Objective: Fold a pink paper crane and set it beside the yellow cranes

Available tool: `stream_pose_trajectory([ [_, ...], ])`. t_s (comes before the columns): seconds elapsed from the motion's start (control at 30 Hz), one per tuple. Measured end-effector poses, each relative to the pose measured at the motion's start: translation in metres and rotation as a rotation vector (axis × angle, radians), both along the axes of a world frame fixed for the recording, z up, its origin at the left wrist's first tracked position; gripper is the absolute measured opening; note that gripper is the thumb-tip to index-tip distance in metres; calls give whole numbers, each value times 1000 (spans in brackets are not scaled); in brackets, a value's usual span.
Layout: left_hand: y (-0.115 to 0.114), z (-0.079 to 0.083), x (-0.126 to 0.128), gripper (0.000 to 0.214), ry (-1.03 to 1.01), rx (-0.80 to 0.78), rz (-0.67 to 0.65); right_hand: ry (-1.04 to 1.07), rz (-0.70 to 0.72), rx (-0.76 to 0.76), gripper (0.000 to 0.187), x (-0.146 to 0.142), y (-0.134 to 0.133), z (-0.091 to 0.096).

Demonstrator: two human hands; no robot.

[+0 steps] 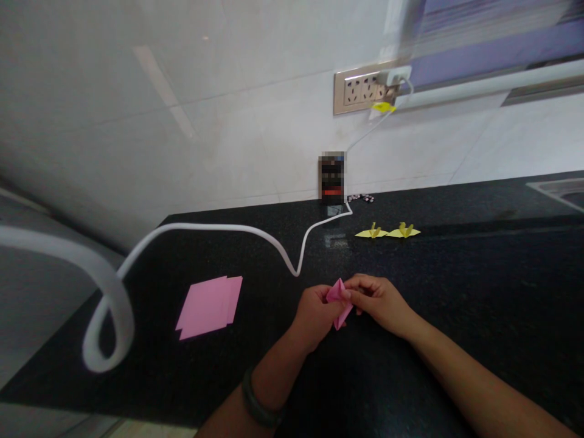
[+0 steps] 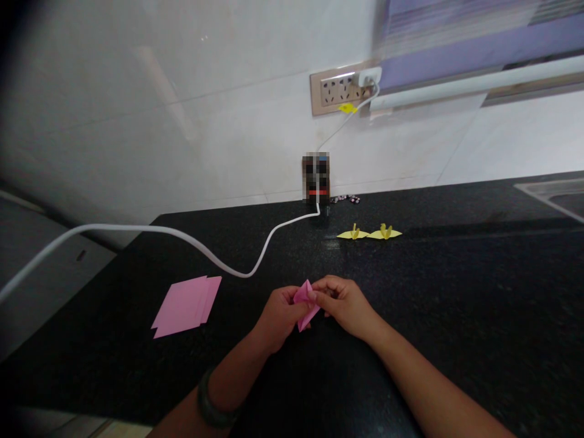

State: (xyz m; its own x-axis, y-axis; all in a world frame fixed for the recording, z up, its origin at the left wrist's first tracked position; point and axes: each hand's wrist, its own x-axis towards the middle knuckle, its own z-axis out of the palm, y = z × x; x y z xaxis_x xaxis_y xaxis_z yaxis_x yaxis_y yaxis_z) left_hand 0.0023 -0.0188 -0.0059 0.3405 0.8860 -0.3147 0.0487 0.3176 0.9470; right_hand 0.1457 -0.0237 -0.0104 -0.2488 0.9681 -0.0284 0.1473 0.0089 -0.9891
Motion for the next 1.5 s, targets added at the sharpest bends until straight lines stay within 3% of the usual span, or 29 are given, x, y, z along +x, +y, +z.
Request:
stream_pose_trajectory([
  [0.2,0,-4,-2,23,67,83,20,-160,-23,209,17,-1,-3,4],
  [0.47,0,-5,-3,28,83,112,-50,-49,-8,12,21,-1,-1,-4],
  [0.7,1,-12,-3,27,135,133,-42,-39,-44,51,19,-3,-2,0],
  [1.03,-1,-1,-6,26,127,122,-100,63,-2,-52,20,-1,-2,3],
  [1.5,-1,-2,-7,27,188,164,-151,94,19,-92,20,0,-2,2],
])
